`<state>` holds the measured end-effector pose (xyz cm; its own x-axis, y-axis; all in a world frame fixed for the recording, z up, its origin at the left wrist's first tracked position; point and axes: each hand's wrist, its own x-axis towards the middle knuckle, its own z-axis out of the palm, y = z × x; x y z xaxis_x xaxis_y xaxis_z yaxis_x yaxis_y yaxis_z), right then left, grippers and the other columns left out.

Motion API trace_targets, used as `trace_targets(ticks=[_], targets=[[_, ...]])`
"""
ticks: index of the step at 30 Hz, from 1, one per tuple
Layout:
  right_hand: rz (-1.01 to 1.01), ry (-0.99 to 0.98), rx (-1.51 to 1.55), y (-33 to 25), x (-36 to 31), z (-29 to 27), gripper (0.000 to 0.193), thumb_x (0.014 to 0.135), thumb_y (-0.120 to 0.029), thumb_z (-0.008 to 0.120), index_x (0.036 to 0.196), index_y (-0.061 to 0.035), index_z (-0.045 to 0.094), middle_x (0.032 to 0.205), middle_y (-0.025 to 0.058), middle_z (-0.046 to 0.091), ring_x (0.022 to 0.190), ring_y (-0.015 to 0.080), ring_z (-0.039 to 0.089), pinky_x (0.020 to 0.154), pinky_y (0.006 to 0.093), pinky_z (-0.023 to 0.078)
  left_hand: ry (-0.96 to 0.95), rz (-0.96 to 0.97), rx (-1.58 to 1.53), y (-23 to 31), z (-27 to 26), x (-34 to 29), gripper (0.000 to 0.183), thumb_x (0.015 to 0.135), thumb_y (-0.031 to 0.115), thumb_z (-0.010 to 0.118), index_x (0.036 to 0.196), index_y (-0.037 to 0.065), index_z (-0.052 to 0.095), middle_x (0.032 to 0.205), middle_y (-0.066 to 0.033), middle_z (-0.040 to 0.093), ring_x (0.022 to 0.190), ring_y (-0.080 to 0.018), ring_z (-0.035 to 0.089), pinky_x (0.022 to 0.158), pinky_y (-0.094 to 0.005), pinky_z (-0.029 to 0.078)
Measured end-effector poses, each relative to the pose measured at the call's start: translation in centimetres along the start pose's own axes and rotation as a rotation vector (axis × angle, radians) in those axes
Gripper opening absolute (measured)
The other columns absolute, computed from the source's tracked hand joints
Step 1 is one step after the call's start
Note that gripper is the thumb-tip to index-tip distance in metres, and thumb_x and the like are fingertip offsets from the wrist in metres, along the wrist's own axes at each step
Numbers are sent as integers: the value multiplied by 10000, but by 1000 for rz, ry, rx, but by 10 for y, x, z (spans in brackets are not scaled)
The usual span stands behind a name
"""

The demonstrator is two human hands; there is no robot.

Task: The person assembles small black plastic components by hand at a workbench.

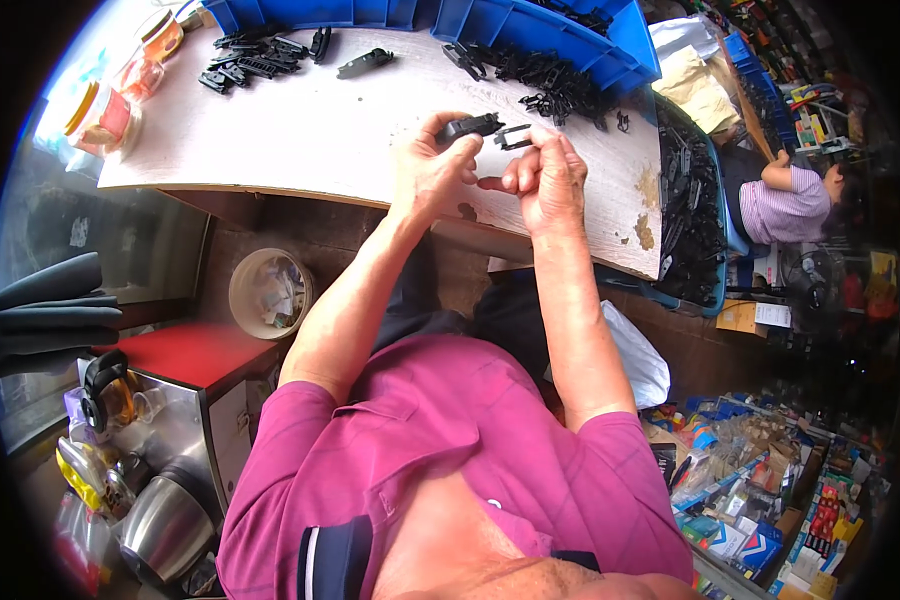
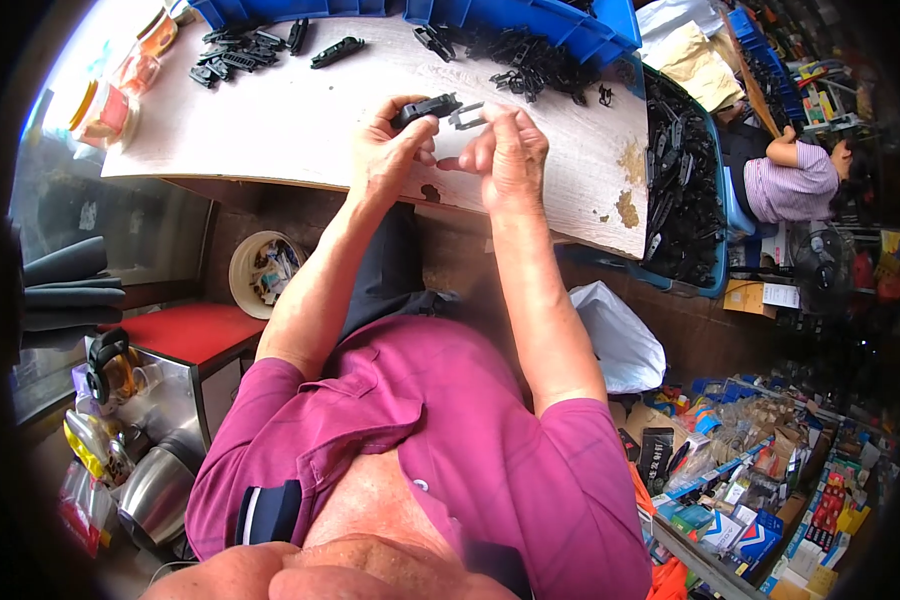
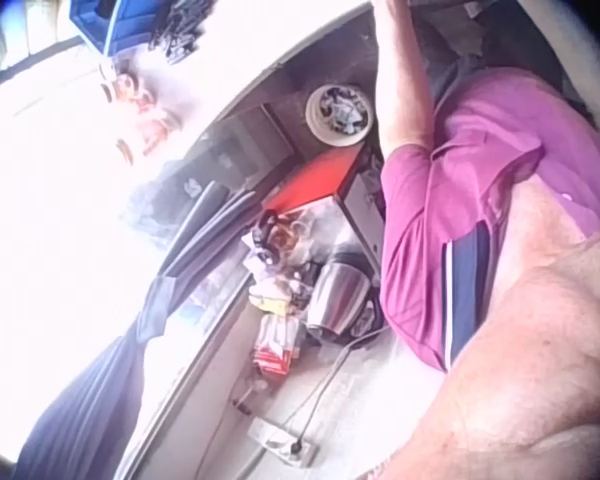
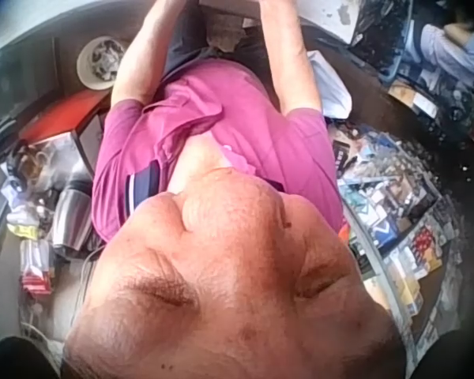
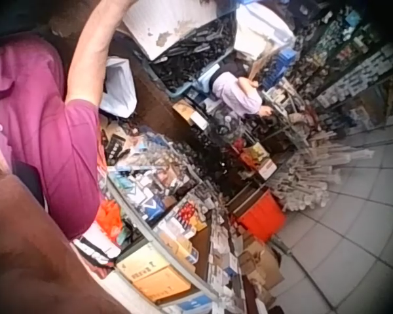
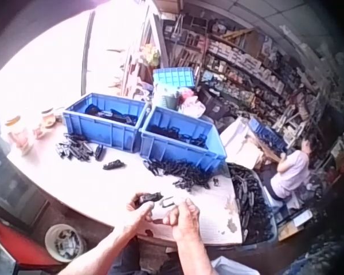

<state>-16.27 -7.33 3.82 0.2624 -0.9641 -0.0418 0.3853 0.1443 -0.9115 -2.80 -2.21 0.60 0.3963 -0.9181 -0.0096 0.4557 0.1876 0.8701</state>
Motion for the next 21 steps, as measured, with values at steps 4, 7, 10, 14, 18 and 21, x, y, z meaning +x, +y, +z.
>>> trace_targets(ticks=[4, 7, 10, 14, 18, 21], targets=[[-73, -57, 1, -5, 1, -1, 202, 873, -213, 654, 795, -40, 584, 465, 7, 442, 379, 137, 459, 407, 287, 424, -81, -17, 258, 2, 2, -3, 287, 818, 107, 666, 1076, -1, 600, 743, -38, 608, 552, -78, 561, 485, -235, 493], [-28, -49, -2, 0, -2, 0, 192, 873, -203, 666, 797, -44, 589, 466, 1, 443, 371, 128, 446, 407, 276, 413, -129, -56, 377, 11, 4, -6, 306, 812, 123, 653, 1085, -5, 602, 741, -54, 617, 554, -107, 595, 434, -262, 508], [-42, -46, -3, 5, -2, -3, 176, 869, -192, 672, 809, -43, 599, 461, -5, 440, 366, 120, 437, 405, 265, 399, -160, -58, 435, 12, 5, -4, 314, 811, 121, 642, 1100, 3, 607, 755, -89, 639, 554, -132, 617, 419, -269, 521], [-52, -44, -10, 8, -2, -7, 174, 873, -188, 669, 819, -37, 603, 458, -9, 444, 369, 111, 431, 414, 258, 397, -197, 27, 572, -5, -1, 6, 305, 783, 145, 648, 1052, 0, 639, 749, -128, 663, 606, -185, 652, 526, -313, 536], [-61, -5, -9, 11, -3, -9, 174, 876, -188, 668, 826, -33, 608, 463, -9, 452, 371, 107, 427, 424, 251, 396, -144, 208, 760, -6, 6, 2, 306, 759, 177, 651, 1007, -2, 658, 735, -136, 665, 673, -208, 668, 649, -340, 531], [-80, 15, -7, 14, -3, -12, 171, 878, -183, 667, 834, -28, 612, 467, -7, 458, 377, 105, 427, 430, 246, 395, -165, 181, 761, -3, 7, 2, 312, 760, 182, 647, 1006, -9, 657, 758, -149, 677, 692, -219, 670, 663, -347, 532]])
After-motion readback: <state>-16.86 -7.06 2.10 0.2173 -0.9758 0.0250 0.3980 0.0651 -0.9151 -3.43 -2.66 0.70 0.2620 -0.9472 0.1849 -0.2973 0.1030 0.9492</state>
